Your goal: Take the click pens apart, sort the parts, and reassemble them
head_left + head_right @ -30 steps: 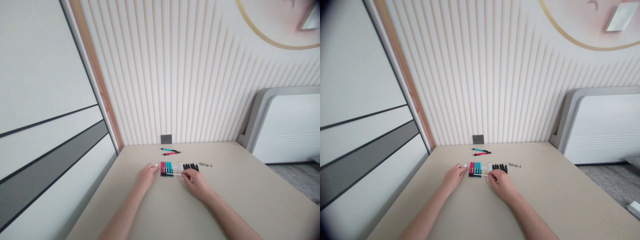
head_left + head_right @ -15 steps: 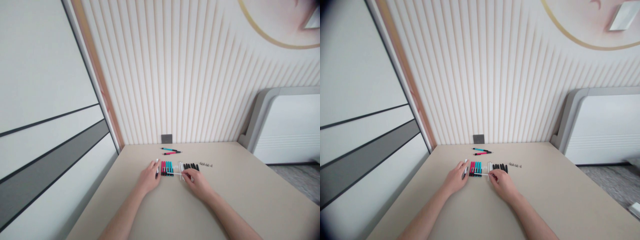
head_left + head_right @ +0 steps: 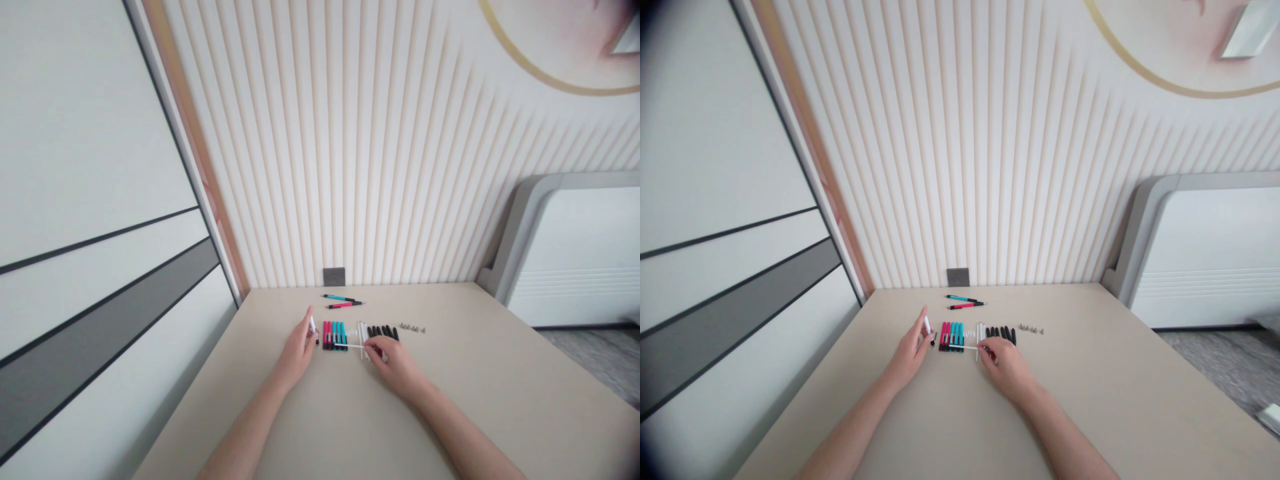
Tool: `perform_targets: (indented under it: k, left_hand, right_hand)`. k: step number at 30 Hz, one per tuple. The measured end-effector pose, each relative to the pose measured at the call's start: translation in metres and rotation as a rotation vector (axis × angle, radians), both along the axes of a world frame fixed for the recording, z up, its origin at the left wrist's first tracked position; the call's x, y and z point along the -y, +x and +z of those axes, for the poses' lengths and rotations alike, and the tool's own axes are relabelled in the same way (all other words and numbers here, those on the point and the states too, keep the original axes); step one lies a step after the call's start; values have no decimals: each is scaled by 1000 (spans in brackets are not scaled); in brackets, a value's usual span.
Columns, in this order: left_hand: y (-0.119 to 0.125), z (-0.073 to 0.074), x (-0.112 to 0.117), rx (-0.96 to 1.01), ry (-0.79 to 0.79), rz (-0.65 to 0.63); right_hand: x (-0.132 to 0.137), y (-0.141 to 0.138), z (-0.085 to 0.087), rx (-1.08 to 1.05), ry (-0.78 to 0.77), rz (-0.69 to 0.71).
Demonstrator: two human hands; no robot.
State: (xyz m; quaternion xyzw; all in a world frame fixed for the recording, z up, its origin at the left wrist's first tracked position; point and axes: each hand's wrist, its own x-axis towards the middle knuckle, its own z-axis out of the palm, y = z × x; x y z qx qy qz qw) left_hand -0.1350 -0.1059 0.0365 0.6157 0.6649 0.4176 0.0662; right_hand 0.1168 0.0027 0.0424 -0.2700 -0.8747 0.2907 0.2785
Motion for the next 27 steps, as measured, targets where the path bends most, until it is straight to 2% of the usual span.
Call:
perform_targets:
  k: [6, 9, 12, 16, 21, 27]
  left_hand:
    - [2, -1, 1, 170, 30, -41]
    - [5, 7, 7, 63, 11, -105]
    - [10, 20, 14, -113, -2, -259]
    - [15, 32, 22, -259, -114, -374]
    - [18, 32, 26, -345, -198, -400]
    - [16, 30, 26, -332, -187, -415]
  right_hand:
    - [0, 0, 0, 21, -5, -3]
    - [1, 0, 1, 34, 9, 31]
    - [3, 0, 1, 54, 26, 87]
    - [3, 0, 1, 91, 28, 111]
    - [4, 1, 3, 113, 19, 123]
    - [5, 2, 5, 113, 23, 155]
